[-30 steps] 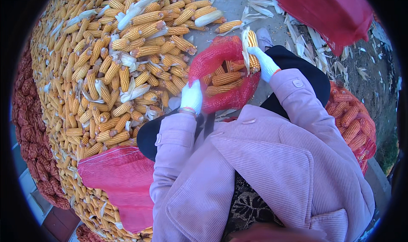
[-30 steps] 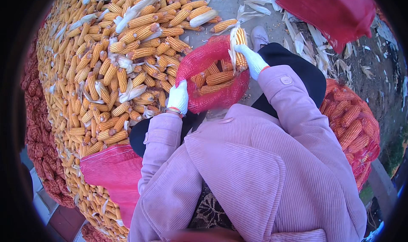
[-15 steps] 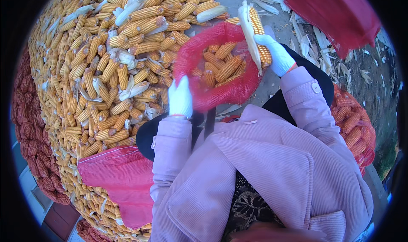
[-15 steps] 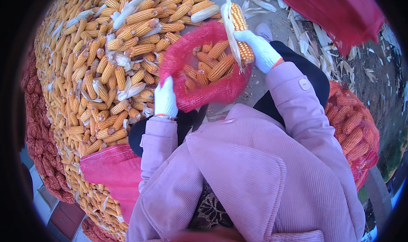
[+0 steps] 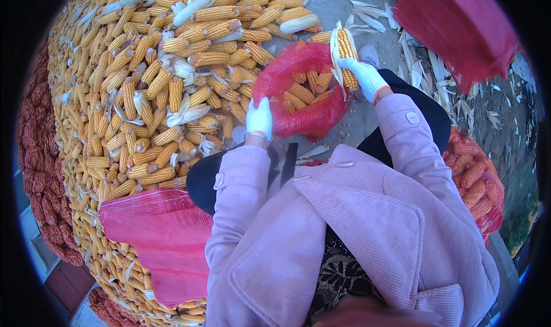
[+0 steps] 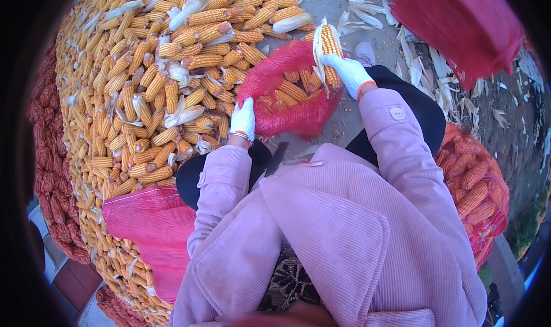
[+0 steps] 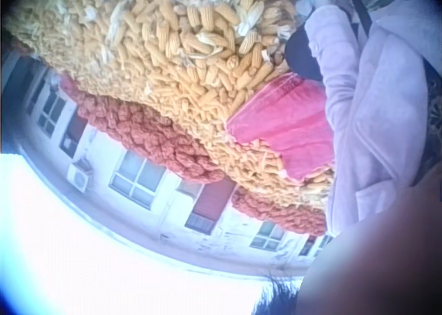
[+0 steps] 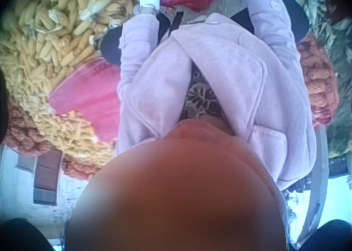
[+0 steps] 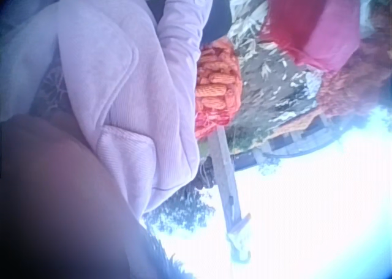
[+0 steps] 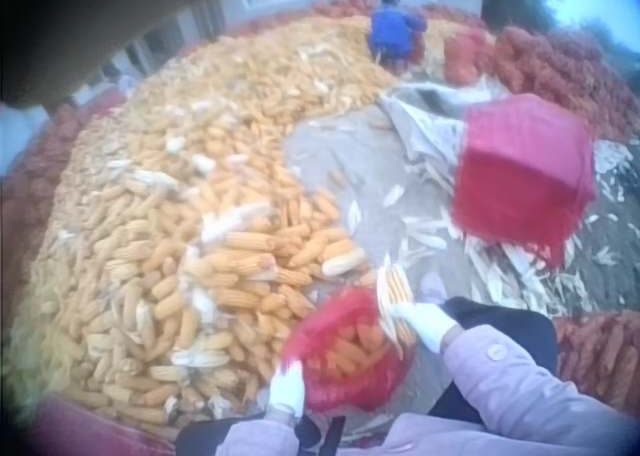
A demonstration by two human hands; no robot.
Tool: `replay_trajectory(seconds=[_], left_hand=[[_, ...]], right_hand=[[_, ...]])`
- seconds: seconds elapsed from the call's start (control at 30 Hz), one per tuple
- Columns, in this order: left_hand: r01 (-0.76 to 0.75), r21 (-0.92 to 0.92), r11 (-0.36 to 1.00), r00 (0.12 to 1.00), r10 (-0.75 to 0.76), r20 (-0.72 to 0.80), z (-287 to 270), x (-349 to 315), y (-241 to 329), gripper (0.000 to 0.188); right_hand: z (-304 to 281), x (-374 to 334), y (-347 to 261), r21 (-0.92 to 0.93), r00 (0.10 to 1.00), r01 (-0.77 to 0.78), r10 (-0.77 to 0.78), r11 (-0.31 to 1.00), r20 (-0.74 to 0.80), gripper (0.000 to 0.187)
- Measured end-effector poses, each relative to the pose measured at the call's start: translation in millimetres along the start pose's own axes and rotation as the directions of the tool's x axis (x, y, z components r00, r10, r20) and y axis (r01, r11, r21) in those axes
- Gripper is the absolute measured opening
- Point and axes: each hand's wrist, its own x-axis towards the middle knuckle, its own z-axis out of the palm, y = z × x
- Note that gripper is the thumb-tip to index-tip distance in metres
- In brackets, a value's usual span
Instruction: The person sits on the ground and repeatedly picks up dried corn cobs from a large pile, removes husks by hand, and places the cobs into a red mesh bag. The bag gradually fills as more cobs are added.
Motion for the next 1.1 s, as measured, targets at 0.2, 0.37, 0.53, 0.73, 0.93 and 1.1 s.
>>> replay_trajectory(seconds=[0.2,0.37,0.53,0.73,0.93,1.1], left_hand=[[0.083,0.763,0.641,0.976,0.102,-0.191,2,-36,54,0.106],[-0.413,0.718,0.56,0.776,0.629,-0.045,-4,-74,121,0.084],[-0.202,-0.245,0.948,0.867,0.289,0.405,17,-79,162,0.061],[-0.103,-0.633,0.767,0.917,0.32,0.238,26,-47,156,0.045],[-0.276,-0.433,0.858,0.957,0.287,-0.043,24,-26,150,0.043],[-0.04,-0.764,0.644,0.981,0.169,0.091,23,-6,133,0.04]], right_hand=[[-3,-22,-9,-0.371,0.978,0.015,-0.091,0.928,-0.186,0.068],[20,-76,-57,-0.894,0.823,0.273,-0.567,0.354,0.027,0.075],[81,-105,-69,-0.258,0.793,0.589,-0.487,0.766,0.365,0.07],[117,-91,-62,-0.508,0.736,0.677,-0.489,0.533,0.468,0.061],[134,-77,-57,-0.457,0.657,0.751,-0.608,0.477,0.445,0.039],[142,-71,-63,-0.525,0.449,0.837,-0.743,0.156,0.495,0.03]])
